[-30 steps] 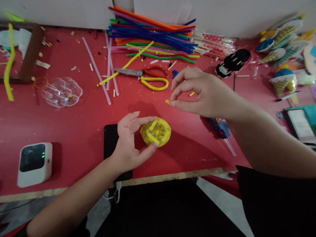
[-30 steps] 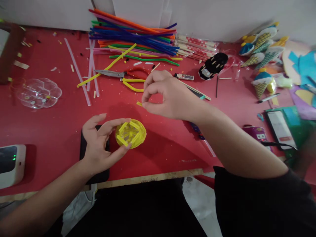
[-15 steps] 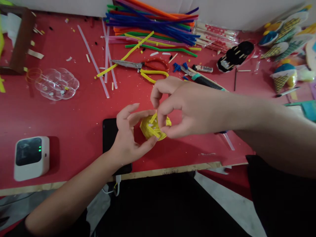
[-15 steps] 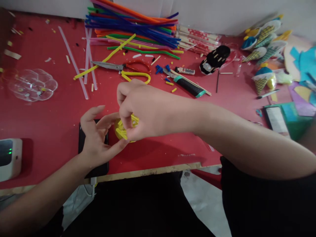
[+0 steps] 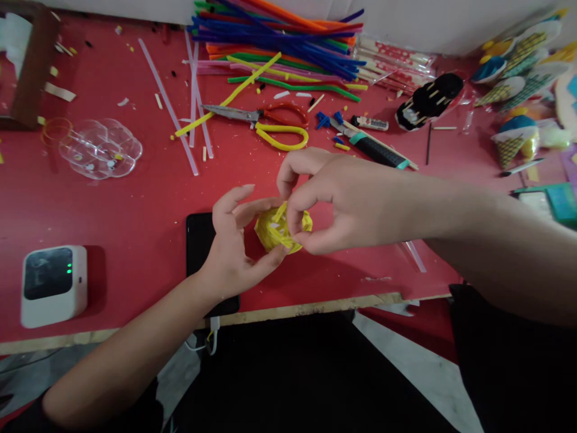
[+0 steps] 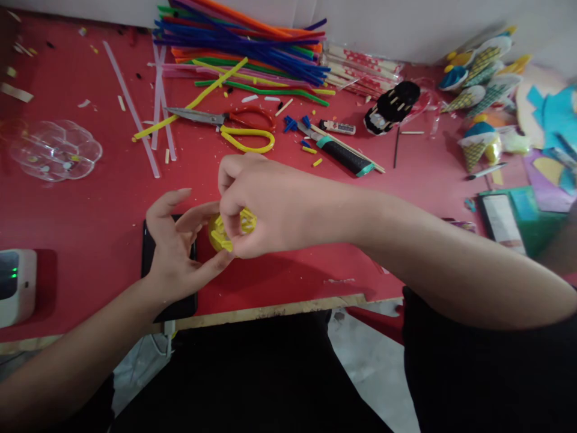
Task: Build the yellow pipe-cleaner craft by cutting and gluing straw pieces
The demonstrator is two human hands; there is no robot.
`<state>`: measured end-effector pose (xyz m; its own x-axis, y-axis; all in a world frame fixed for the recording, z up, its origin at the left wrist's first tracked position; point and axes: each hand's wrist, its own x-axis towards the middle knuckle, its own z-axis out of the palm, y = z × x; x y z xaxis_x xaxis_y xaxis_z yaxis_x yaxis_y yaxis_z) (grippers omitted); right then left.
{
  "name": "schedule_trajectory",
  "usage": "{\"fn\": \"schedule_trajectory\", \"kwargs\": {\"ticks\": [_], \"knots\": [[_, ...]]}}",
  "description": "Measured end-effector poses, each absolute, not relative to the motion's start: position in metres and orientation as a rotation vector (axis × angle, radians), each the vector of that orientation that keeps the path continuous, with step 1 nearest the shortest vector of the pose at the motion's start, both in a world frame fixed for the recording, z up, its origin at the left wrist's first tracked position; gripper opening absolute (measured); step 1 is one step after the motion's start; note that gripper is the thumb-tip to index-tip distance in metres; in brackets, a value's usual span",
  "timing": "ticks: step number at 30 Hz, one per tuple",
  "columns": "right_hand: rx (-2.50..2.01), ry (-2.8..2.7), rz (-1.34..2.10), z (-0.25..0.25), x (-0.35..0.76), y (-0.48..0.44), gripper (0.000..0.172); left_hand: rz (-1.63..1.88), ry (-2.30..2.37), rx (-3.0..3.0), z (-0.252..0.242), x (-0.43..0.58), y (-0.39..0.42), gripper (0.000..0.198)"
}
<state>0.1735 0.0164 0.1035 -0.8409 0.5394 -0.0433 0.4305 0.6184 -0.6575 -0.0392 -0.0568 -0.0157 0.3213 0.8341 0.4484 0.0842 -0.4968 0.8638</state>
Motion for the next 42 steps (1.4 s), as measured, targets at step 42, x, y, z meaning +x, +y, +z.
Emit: {"fn": "schedule_trajectory", "kwargs": {"ticks": [42], "knots": [[-1.047, -2.275, 0.692, 0.103, 0.202, -0.012, 0.009, 1.163, 1.052, 2.015, -0.013, -0.045, -0.061, 0.065]]}}
